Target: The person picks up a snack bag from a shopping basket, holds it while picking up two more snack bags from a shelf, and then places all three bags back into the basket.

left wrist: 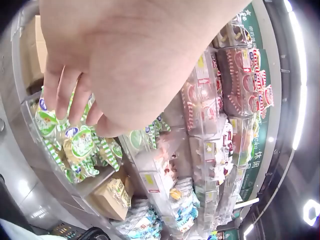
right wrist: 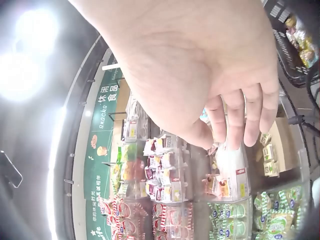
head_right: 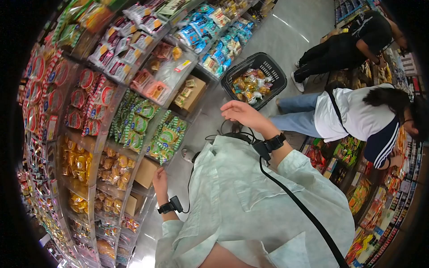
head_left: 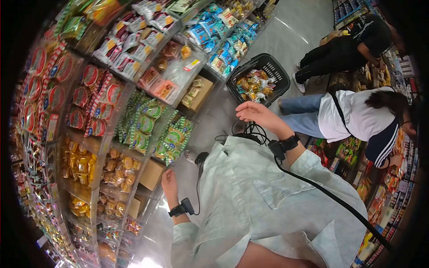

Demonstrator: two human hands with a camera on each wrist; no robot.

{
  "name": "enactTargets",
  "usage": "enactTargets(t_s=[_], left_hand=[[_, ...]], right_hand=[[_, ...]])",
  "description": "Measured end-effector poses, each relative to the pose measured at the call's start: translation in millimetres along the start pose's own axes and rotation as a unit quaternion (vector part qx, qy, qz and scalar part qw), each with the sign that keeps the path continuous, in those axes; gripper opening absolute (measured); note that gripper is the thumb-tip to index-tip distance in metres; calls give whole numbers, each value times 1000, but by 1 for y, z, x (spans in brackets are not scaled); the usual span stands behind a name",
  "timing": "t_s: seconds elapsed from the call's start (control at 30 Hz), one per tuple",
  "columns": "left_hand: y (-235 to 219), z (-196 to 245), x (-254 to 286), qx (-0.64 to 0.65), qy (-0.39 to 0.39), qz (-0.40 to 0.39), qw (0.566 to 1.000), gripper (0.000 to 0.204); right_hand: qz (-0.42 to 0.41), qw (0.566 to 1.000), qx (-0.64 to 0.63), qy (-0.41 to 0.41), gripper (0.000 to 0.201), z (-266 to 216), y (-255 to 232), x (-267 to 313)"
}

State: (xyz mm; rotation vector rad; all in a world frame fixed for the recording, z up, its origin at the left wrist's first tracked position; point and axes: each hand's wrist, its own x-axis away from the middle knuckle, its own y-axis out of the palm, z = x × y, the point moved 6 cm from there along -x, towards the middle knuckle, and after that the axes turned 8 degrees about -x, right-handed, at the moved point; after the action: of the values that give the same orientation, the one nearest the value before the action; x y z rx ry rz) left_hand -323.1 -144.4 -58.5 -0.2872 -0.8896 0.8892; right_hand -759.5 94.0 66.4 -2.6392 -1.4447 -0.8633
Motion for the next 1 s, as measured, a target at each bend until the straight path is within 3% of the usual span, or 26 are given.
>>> enactTargets(t_s=[0.2,0.43,0.6,0.77,0.9,1.0], left_hand=[[80,64,30,23,26,-12,999,34],[133,137,32,-49,39,-94,994,32],[161,194,-30,-29,69,-114,991,30],[223,257,-106,-45,105,-211,971,29],[263,315,-136,-27,167,-271,948,28],[284,345,-148,-30,162,-293,942,26]], right_hand=[[17,1000,-8,18,29,-1,-100,-12],[-3,1000,4,8,28,-12,-169,-50],[15,1000,-7,17,27,-24,-200,-74],[116,992,-5,58,28,-55,-236,-84],[137,988,11,76,30,-73,-276,-103],[165,983,3,81,27,-81,-301,-123]])
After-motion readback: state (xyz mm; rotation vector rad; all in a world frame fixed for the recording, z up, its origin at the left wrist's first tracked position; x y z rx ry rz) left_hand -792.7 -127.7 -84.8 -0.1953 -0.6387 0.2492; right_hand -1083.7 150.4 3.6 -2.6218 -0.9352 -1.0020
